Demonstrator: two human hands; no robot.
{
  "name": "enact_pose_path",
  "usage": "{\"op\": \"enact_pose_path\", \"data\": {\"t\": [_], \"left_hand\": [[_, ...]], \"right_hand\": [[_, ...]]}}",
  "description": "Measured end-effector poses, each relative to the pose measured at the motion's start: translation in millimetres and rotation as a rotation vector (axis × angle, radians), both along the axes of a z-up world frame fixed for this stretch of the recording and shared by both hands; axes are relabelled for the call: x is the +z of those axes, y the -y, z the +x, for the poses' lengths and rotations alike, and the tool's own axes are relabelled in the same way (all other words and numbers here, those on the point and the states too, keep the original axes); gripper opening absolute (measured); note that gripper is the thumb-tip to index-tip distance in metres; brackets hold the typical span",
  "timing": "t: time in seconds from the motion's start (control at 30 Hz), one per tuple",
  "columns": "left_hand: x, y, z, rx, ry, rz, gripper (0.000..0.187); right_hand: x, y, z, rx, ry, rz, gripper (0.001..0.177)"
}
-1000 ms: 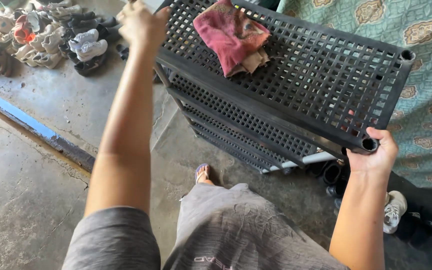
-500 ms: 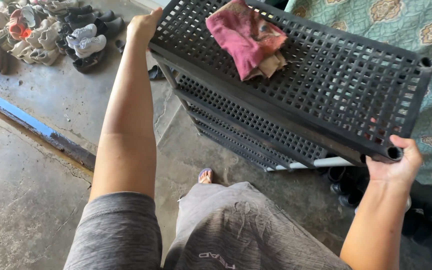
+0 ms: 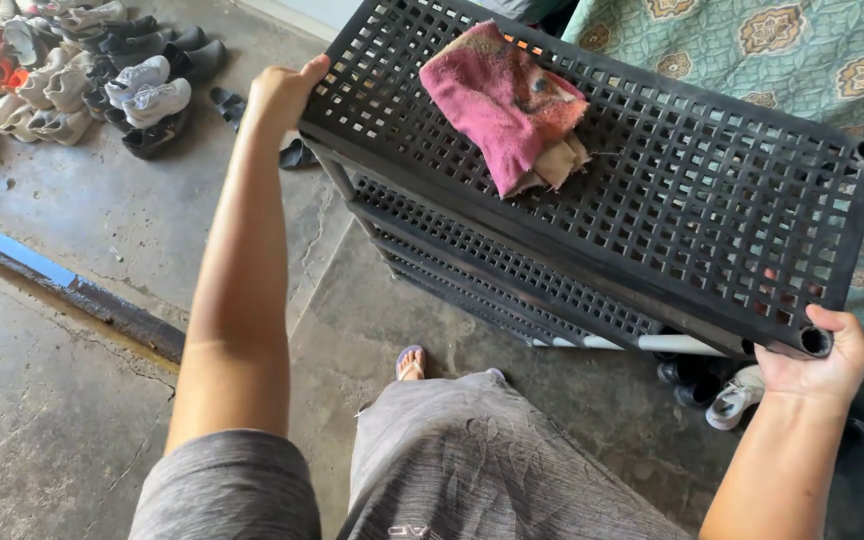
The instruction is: Cleaning and then assembling a plastic multi-tier shelving unit.
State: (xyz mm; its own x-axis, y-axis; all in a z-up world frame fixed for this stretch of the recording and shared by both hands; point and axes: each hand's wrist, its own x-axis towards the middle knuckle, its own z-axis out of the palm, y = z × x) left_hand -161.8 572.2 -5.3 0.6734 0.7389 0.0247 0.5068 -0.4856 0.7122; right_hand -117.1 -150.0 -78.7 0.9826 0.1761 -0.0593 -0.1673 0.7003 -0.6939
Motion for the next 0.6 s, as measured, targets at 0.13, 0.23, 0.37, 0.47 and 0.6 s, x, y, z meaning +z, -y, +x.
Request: {"op": "enact_pose_path", "data": {"t": [0.13,0.23,0.37,0.47,0.6], "left_hand": [[20.8,-5.8,20.1,-0.054,-0.155,0.095,0.072],[20.1,-21.7,73.5,-0.069,-0.138,0.099,0.073],[3.7,-33.7,143.4,-0.134,-0.119,-0.105,0.069],[-5.9,-42.6,184.5,-0.196,-0.065,-0.236,0.064],[-16.2,-58.4,213.6,-0.171,-0.050,-0.358,0.061]], "right_hand": [[0.5,-2.5,-4.8,-0.039,-0.013,-0.006,0.064],[5.9,-5.5,-7.3,-0.052,-0.001,-0.056,0.062],[-11.7,3.0,-4.4,-0.082,-0.023,-0.017,0.052],[-11.7,4.1,-3.9,-0.073,0.013,0.047,0.055],[-4.9,-2.7,-8.9,-0.068,-0.047,0.021,0.058]]}}
